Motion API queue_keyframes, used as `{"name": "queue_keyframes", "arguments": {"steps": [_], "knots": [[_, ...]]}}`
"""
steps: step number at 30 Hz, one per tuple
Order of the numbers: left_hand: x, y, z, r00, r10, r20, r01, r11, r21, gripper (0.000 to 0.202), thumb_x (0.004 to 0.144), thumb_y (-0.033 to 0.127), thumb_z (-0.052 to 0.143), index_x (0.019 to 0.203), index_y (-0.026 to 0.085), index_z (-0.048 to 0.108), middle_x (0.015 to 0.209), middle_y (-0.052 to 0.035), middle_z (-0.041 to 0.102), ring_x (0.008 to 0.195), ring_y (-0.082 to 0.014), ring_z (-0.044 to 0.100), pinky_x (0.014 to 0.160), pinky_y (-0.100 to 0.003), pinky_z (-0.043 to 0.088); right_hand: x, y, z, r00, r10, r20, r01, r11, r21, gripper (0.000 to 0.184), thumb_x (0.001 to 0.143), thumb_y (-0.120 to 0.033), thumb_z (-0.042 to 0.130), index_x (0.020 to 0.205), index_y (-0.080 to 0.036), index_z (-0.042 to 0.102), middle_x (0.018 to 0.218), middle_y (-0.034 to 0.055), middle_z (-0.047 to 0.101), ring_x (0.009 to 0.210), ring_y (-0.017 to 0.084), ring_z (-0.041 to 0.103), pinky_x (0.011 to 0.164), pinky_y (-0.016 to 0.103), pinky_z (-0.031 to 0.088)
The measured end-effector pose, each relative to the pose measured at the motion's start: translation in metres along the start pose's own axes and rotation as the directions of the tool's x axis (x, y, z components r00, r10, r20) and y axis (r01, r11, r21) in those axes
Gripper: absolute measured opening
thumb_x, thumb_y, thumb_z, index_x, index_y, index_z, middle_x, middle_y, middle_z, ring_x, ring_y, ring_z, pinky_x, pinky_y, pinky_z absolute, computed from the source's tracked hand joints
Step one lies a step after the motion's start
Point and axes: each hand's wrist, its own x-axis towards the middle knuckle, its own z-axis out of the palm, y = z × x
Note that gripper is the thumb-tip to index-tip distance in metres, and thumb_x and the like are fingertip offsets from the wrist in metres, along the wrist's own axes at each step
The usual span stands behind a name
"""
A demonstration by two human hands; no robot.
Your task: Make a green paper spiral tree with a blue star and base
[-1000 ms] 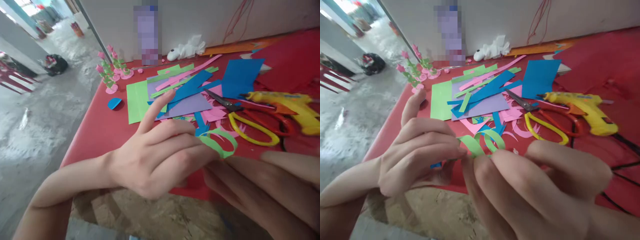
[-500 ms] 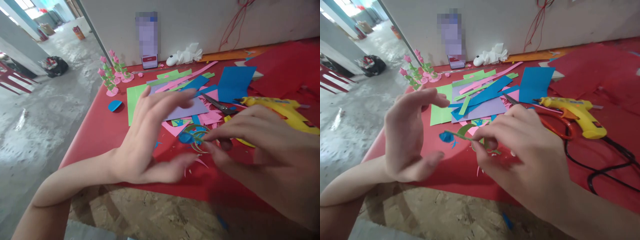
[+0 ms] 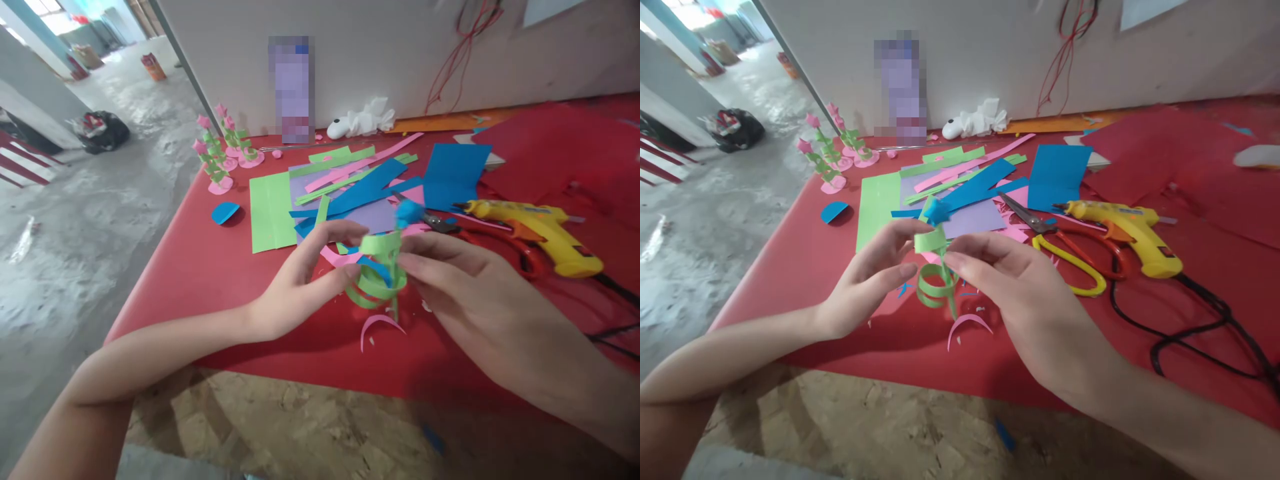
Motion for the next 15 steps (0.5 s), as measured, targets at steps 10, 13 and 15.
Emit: {"name": "queue_keyframes", "arguments": {"steps": [10,13,15], "knots": [[-0.002,0.000,0.004,0.997,0.038,-0.074,-0.034,0.998,0.046,0.006,0.077,0.029,0.070,0.073,0.024,0.072,0.109,-0.0008,0.063,0.111,-0.0136,0.056,0.105,-0.032,0.042,-0.007,0.007,0.007,0.998,0.057,0.013,-0.059,0.979,0.196,0.016,0.068,-0.037,0.075,0.077,-0.024,0.069,0.073,-0.0034,0.064,0.063,0.005,0.060,0.056,0.014,0.051],[-0.002,-0.001,0.004,0.997,0.050,-0.054,-0.046,0.996,0.071,0.005,0.075,0.028,0.071,0.072,0.025,0.073,0.112,-0.0006,0.065,0.112,-0.0153,0.059,0.105,-0.035,0.045,-0.008,0.012,0.008,1.000,-0.001,-0.017,0.004,0.989,0.149,0.015,0.069,-0.036,0.074,0.078,-0.025,0.070,0.073,-0.0034,0.065,0.062,0.005,0.060,0.055,0.013,0.052],[-0.002,-0.001,0.003,0.999,0.041,-0.030,-0.038,0.996,0.078,0.005,0.074,0.027,0.072,0.071,0.024,0.073,0.116,-0.0012,0.065,0.114,-0.0167,0.059,0.104,-0.037,0.048,-0.008,0.014,0.009,0.998,-0.050,-0.033,0.055,0.989,0.138,0.011,0.069,-0.034,0.074,0.077,-0.027,0.071,0.075,-0.0041,0.067,0.063,0.005,0.062,0.055,0.011,0.052]]}}
